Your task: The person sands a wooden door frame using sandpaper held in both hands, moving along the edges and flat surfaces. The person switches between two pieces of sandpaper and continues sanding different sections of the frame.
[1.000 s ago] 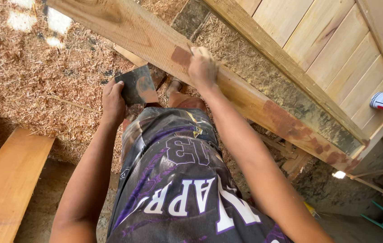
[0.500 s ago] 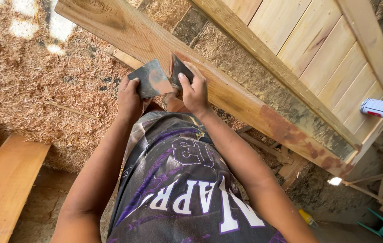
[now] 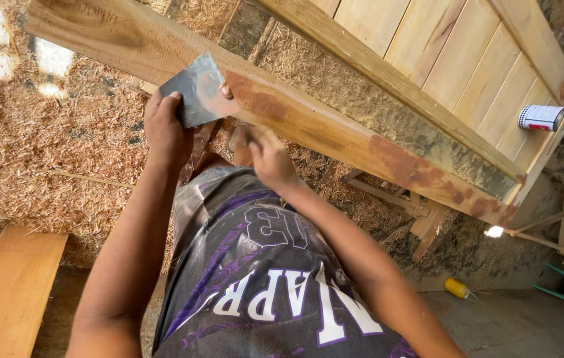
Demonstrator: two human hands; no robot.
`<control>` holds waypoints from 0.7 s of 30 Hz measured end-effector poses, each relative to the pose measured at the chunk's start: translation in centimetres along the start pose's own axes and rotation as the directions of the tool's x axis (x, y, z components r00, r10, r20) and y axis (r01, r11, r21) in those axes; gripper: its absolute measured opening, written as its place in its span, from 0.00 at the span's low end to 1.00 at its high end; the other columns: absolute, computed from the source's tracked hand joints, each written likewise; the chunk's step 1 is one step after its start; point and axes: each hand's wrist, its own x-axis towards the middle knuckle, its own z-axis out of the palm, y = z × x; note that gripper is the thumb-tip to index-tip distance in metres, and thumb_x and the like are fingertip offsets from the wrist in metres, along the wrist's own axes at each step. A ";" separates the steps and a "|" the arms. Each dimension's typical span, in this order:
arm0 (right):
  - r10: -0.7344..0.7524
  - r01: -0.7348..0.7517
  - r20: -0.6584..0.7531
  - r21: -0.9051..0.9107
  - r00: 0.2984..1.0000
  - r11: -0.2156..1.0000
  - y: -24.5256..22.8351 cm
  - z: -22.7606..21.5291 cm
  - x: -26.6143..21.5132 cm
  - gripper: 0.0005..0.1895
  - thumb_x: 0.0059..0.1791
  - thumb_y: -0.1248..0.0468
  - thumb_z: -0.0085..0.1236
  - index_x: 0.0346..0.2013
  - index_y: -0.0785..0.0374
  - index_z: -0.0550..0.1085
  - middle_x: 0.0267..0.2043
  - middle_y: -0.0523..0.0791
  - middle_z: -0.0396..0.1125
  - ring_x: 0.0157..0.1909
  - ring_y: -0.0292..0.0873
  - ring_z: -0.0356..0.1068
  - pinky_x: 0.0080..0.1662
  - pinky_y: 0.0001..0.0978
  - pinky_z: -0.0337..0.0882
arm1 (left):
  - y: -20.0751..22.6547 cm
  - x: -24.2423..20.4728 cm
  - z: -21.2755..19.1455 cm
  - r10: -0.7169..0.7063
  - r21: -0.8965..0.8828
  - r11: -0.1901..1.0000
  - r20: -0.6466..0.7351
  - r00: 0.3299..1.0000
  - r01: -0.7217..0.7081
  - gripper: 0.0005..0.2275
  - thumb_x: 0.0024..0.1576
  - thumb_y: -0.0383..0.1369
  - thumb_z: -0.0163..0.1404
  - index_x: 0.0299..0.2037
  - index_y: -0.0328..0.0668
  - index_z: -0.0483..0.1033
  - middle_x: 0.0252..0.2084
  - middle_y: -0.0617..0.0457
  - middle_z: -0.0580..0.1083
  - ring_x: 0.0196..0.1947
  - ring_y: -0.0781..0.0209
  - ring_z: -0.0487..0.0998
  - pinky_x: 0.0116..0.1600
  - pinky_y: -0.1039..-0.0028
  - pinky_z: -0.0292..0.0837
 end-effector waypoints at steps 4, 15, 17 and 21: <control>-0.097 0.136 -0.357 0.085 0.929 0.987 0.4 -0.2 -0.2 0.17 0.60 0.66 0.44 0.62 0.68 0.69 0.55 0.57 0.71 0.56 0.51 0.75 0.57 0.38 0.81 | -0.7 -1.1 0.9 -0.094 -0.023 0.995 -0.015 0.995 0.093 0.13 0.63 0.26 0.39 0.54 0.31 0.70 0.46 0.45 0.73 0.44 0.57 0.78 0.51 0.65 0.80; -0.215 0.209 -0.005 -0.213 0.977 0.954 0.1 -4.4 0.5 0.15 0.58 0.69 0.44 0.57 0.68 0.74 0.58 0.54 0.72 0.60 0.50 0.74 0.62 0.38 0.78 | 3.5 -0.4 1.5 -0.086 0.558 0.829 0.182 0.979 -0.031 0.14 0.66 0.28 0.40 0.58 0.28 0.70 0.47 0.46 0.77 0.44 0.59 0.79 0.50 0.68 0.79; -0.255 0.240 -0.053 -0.195 0.966 0.951 0.3 -5.3 1.0 0.16 0.56 0.71 0.45 0.57 0.68 0.75 0.58 0.53 0.72 0.60 0.50 0.73 0.60 0.38 0.77 | 3.6 -0.4 1.4 -0.156 0.806 0.584 0.228 0.961 -0.097 0.15 0.65 0.28 0.40 0.58 0.27 0.71 0.47 0.44 0.78 0.44 0.59 0.80 0.51 0.69 0.79; -0.222 0.271 0.291 -0.142 0.931 0.952 1.0 -6.5 2.2 0.19 0.53 0.74 0.44 0.53 0.58 0.78 0.52 0.46 0.76 0.54 0.47 0.77 0.50 0.32 0.78 | 2.0 0.3 1.7 -0.165 0.879 0.418 0.321 0.933 -0.229 0.14 0.65 0.27 0.42 0.57 0.24 0.72 0.45 0.43 0.79 0.44 0.59 0.80 0.50 0.71 0.76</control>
